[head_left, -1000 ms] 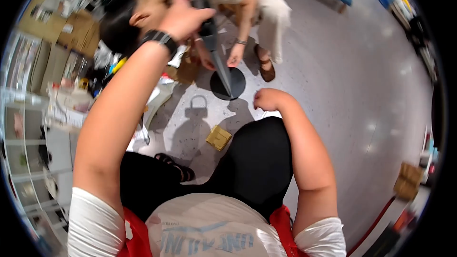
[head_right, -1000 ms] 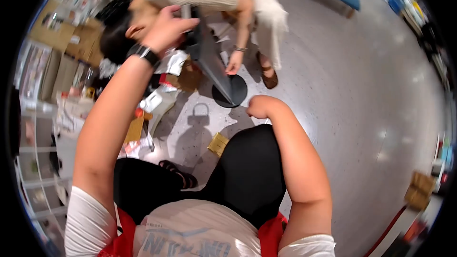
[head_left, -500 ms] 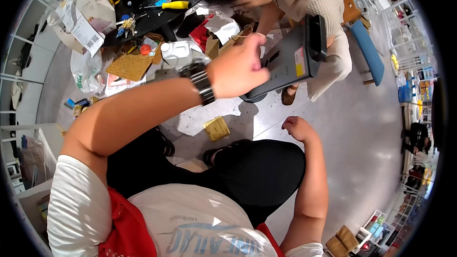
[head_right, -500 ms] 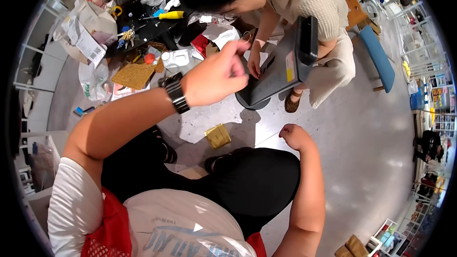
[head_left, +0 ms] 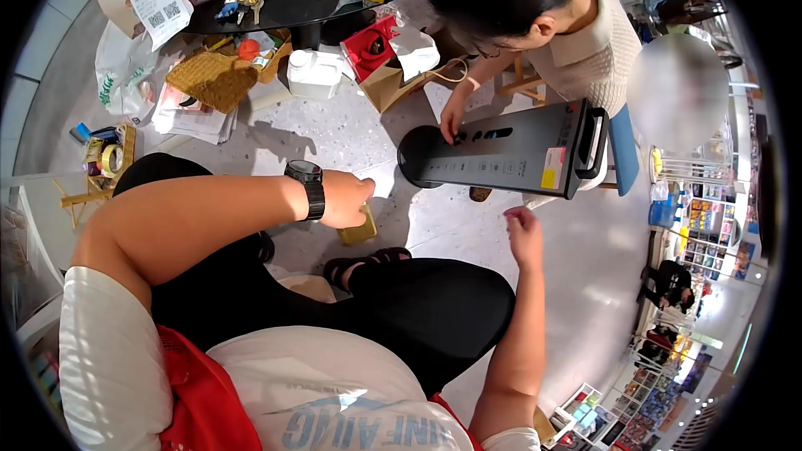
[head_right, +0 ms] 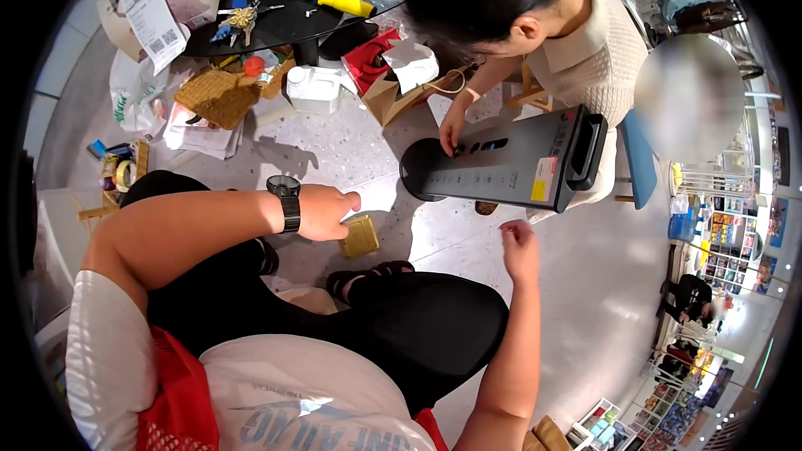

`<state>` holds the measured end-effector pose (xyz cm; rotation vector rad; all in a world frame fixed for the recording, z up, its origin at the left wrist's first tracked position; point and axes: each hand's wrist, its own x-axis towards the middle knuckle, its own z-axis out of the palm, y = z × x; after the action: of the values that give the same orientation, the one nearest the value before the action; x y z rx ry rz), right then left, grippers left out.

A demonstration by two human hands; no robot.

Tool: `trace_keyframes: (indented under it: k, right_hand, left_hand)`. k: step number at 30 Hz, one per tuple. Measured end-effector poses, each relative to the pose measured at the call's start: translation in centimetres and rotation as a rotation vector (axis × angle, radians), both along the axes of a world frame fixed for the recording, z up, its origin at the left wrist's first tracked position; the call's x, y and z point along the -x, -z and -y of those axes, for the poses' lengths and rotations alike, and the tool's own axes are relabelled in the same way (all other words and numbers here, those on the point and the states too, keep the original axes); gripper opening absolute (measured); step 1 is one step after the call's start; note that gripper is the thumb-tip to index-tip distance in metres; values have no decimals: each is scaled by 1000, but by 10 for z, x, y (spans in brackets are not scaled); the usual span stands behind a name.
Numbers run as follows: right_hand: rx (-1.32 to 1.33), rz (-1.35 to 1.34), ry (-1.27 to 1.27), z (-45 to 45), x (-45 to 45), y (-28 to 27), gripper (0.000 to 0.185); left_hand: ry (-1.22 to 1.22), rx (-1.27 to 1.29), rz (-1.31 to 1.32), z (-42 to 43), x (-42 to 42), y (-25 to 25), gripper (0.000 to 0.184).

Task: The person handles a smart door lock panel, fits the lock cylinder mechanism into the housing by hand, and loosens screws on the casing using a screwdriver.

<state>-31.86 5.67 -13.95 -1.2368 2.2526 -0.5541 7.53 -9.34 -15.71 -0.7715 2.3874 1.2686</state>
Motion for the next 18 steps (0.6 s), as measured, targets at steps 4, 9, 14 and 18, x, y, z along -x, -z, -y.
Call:
trace_keyframes:
  k: [4,9,14,18]
  right_hand:
    - [321,278,282,11,4,-37,22]
    - [717,416,429,49,-12,-123,43]
    - [616,266,393,79,-43,-162,38]
    - [520,219,307,92,-32,-157,35]
  left_hand:
    - [20,41,10,8,-10,2,51]
    - [18,33,13,13,-15,-10,49]
    - [34,60,16,7,-16,-6,45]
    - [37,76,7,6,-16,-4,46]
